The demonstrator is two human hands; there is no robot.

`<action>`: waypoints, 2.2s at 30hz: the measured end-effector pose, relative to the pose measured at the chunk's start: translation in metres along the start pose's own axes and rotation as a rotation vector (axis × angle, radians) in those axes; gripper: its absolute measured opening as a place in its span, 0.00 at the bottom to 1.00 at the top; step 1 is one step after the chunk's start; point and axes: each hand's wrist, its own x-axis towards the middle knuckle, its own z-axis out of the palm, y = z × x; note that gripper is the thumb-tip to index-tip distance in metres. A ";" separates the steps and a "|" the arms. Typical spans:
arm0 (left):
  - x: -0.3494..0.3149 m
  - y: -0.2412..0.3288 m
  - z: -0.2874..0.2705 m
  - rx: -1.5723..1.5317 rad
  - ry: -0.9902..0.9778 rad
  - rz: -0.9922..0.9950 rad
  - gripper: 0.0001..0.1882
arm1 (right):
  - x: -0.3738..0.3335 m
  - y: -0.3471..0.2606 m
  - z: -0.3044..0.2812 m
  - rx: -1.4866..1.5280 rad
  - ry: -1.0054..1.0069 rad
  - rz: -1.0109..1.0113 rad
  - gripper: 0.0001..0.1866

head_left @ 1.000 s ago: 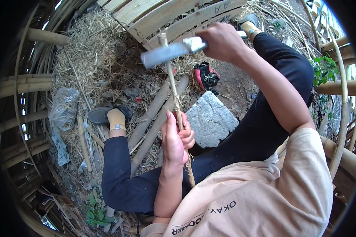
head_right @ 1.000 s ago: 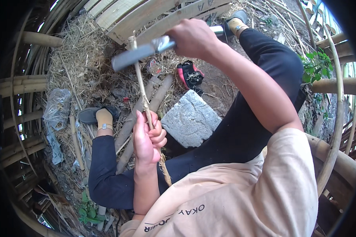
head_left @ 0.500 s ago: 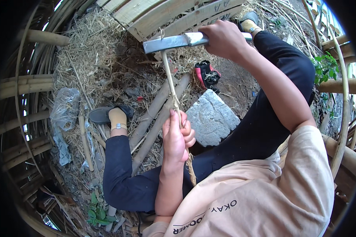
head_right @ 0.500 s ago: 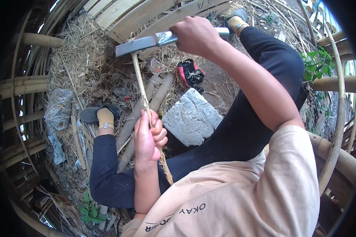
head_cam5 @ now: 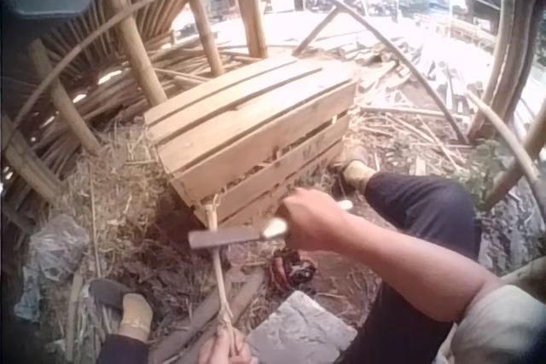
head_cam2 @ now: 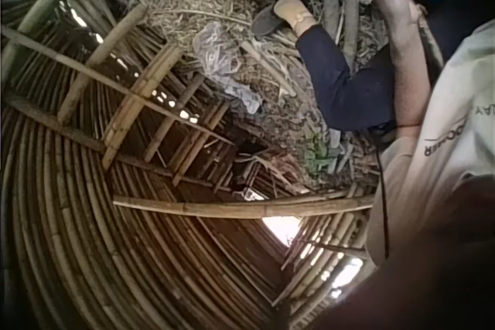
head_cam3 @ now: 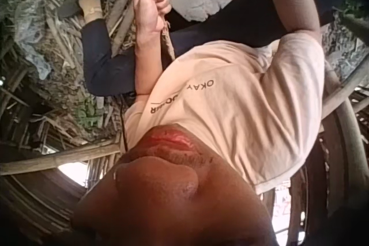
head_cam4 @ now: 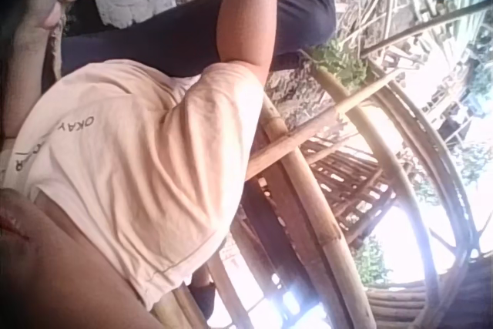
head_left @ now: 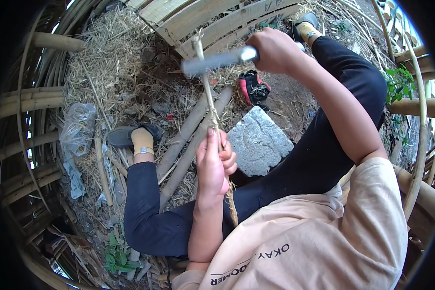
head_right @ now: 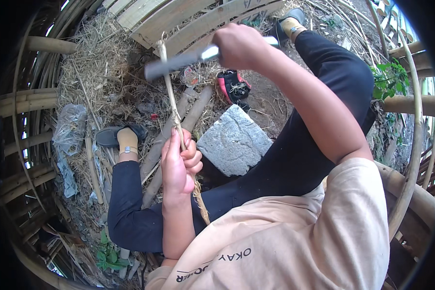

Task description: The person shaves the bark off a thin wooden stick using a knife while resting it against a stone block.

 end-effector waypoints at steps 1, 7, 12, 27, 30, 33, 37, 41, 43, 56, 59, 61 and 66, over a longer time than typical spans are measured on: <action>0.002 0.001 -0.004 -0.004 0.006 0.007 0.19 | 0.003 0.003 0.001 0.014 -0.006 0.113 0.08; 0.000 0.007 -0.001 0.011 0.046 0.077 0.18 | -0.009 0.005 -0.007 -0.138 -0.005 0.105 0.09; 0.000 0.010 -0.002 0.031 0.053 0.088 0.18 | -0.012 -0.006 -0.006 -0.067 0.045 0.125 0.11; 0.000 0.012 -0.005 0.008 0.039 0.095 0.17 | -0.013 0.002 -0.015 -0.100 0.062 0.150 0.12; 0.001 0.011 -0.004 0.003 0.034 0.094 0.17 | -0.013 0.003 -0.015 -0.115 0.077 0.119 0.12; 0.000 0.010 -0.004 0.014 0.027 0.090 0.17 | -0.014 0.001 -0.017 -0.117 0.088 0.131 0.12; 0.001 0.010 -0.002 0.026 0.021 0.087 0.17 | -0.014 0.003 -0.023 -0.090 0.145 0.164 0.13; 0.000 0.010 -0.002 0.024 0.022 0.077 0.17 | -0.011 0.013 -0.017 -0.021 0.203 0.172 0.13; 0.000 0.010 -0.002 0.007 -0.001 0.067 0.17 | -0.009 0.013 -0.020 0.206 0.111 0.209 0.12; 0.001 0.008 -0.001 0.032 0.005 0.049 0.17 | -0.006 -0.007 -0.006 1.167 -0.214 0.425 0.15; 0.000 0.007 0.000 0.030 0.000 0.049 0.17 | -0.006 -0.005 -0.006 1.112 -0.223 0.417 0.18; 0.000 0.009 0.002 0.037 0.001 0.063 0.17 | -0.007 -0.009 -0.012 1.039 -0.254 0.387 0.21; -0.002 0.010 0.005 0.044 0.012 0.086 0.17 | -0.019 -0.026 -0.032 0.967 -0.267 0.349 0.25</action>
